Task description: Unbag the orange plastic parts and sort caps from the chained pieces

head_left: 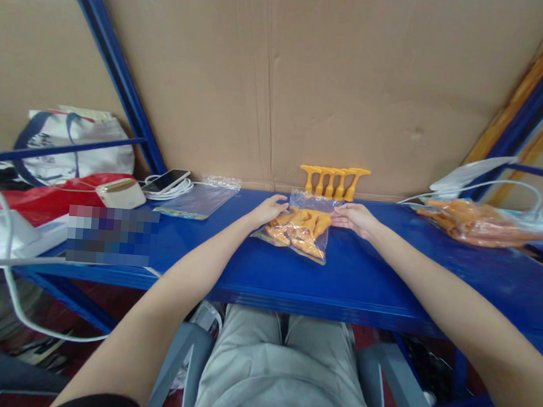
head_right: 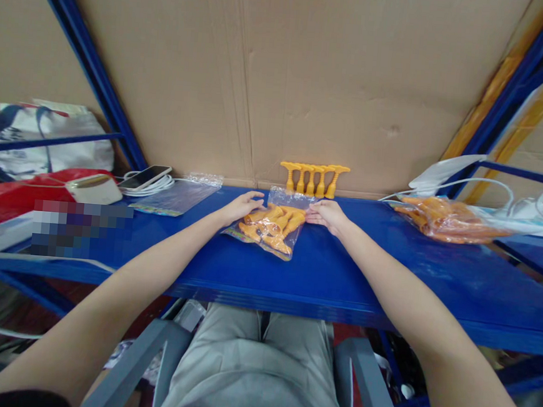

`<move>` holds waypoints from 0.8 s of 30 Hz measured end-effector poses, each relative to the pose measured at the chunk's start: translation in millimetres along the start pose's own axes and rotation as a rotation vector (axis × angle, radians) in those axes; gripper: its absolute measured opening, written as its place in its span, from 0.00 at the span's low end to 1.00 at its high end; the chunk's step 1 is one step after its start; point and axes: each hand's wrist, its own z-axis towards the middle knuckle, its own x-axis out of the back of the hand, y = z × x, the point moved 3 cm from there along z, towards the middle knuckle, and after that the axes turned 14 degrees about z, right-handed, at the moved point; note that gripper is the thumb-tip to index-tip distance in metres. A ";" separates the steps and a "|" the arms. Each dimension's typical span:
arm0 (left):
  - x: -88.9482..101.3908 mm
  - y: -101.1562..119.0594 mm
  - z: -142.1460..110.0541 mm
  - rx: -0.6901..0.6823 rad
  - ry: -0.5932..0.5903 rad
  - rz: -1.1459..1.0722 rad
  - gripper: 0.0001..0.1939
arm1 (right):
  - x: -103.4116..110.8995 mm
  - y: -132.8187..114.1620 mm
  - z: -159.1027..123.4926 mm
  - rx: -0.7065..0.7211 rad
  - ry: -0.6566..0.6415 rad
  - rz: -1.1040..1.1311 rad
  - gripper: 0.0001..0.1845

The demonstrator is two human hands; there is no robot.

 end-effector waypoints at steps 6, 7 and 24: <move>4.5 -0.7 0.7 0.074 0.064 -0.020 0.13 | -1.0 3.6 4.0 0.002 -0.071 0.085 0.16; 5.0 -1.7 1.8 0.078 0.082 -0.012 0.13 | -1.9 4.1 3.6 0.003 -0.082 0.086 0.16; 26.5 -15.5 14.0 0.139 0.213 -0.068 0.17 | -10.1 7.6 0.6 -0.019 -0.129 0.053 0.13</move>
